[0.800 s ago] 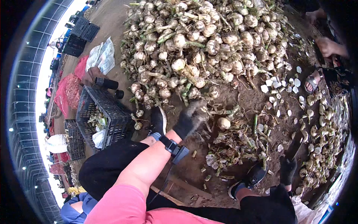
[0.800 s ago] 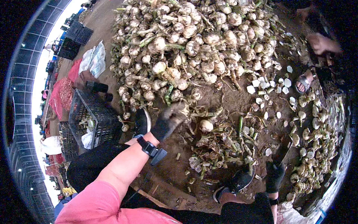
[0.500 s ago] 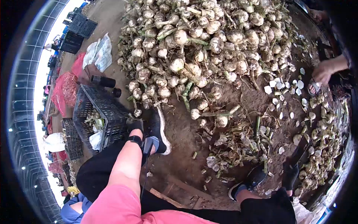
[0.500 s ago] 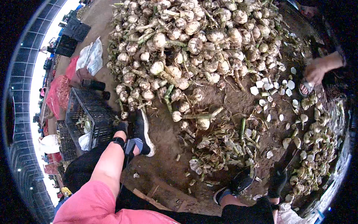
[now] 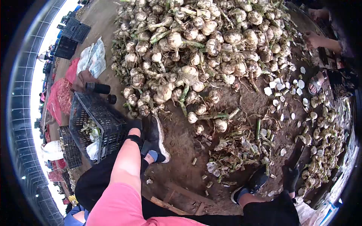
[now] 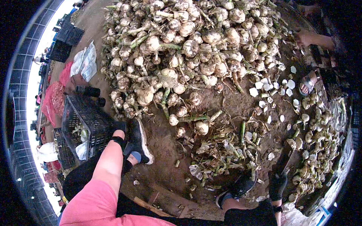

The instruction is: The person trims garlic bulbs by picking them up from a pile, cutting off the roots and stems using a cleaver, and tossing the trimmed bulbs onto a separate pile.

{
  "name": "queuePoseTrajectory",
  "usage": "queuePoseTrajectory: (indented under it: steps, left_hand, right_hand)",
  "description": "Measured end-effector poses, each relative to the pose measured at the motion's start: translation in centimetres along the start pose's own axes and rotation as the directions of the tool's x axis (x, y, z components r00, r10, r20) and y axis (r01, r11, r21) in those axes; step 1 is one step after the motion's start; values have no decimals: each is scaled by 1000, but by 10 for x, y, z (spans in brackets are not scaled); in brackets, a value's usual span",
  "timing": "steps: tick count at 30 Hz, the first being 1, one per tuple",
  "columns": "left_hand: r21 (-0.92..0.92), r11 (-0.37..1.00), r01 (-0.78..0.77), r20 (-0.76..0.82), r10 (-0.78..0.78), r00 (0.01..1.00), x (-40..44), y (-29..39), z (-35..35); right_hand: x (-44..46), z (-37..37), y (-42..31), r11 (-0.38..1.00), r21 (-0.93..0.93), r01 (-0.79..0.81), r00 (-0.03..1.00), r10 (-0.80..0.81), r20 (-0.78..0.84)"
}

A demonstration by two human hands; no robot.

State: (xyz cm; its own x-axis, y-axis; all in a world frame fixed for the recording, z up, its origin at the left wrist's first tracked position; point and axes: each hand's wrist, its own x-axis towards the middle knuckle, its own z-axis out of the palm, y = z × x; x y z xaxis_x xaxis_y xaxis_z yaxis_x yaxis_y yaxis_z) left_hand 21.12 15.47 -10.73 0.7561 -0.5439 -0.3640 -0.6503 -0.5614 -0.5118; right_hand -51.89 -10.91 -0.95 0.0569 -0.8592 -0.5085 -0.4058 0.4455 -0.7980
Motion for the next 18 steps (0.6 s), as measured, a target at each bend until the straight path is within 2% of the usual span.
queuePoseTrajectory:
  steps: [2, 4, 5, 6, 7, 8, 9, 10, 11, 12, 13, 14, 15, 16, 18]
  left_hand:
    - [-111, 994, -5, 117, 19, 993, 20, -4, -13]
    - [-175, 969, -176, 25, 183, 983, 46, -14, -3]
    - [-176, 968, -177, 25, 184, 983, 52, -11, 0]
    - [-336, 942, -20, -23, 13, 1000, 50, -2, -6]
    - [-495, 868, 32, -130, -111, 985, 42, 9, -18]
    - [-644, 764, 27, -234, -231, 945, 34, 20, -31]
    - [-750, 653, -104, -401, -324, 857, 17, 33, -60]
    - [-651, 759, 33, -357, -344, 869, -13, 48, -114]
    - [-689, 718, -97, -357, -220, 908, -20, 50, -135]
    - [-686, 720, -103, -265, -116, 957, -27, 60, -149]
    - [-684, 722, -108, -168, -12, 986, -31, 69, -157]
    - [-560, 811, -169, -103, 135, 986, -23, 74, -142]
    - [-544, 823, -163, -53, 160, 986, -12, 77, -122]
    - [-527, 835, -158, -2, 185, 983, -1, 80, -101]
    - [-721, 693, -6, 30, 40, 999, 22, 81, -65]
  right_hand:
    - [3, 1, 14, 1000, -18, 16, 1000, -16, -25]
    - [0, 4, 12, 999, -37, 35, 998, -37, -48]
    - [-5, 9, 4, 987, -115, 108, 993, -114, -40]
    - [-8, 11, -3, 964, -194, 181, 982, -189, -23]
    - [-7, 10, -1, 963, -196, 185, 981, -193, -22]
    - [-3, 9, 5, 991, -65, 121, 991, -124, -46]
    - [1, 8, 9, 996, 73, 59, 997, -55, -58]
    - [4, 6, 11, 995, 77, 66, 997, -62, -53]
    - [5, 4, 15, 992, -95, 82, 996, -86, -36]
    - [5, 4, 19, 960, -262, 96, 994, -104, -16]
    - [5, 5, 23, 962, -253, 98, 995, -104, -9]
    - [5, 8, 26, 990, -111, 88, 996, -89, -4]
    - [7, 11, 28, 996, 36, 80, 997, -80, 12]
    - [8, 13, 27, 993, 83, 81, 995, -85, 50]
    - [9, 18, 20, 983, 172, 63, 993, -79, 87]
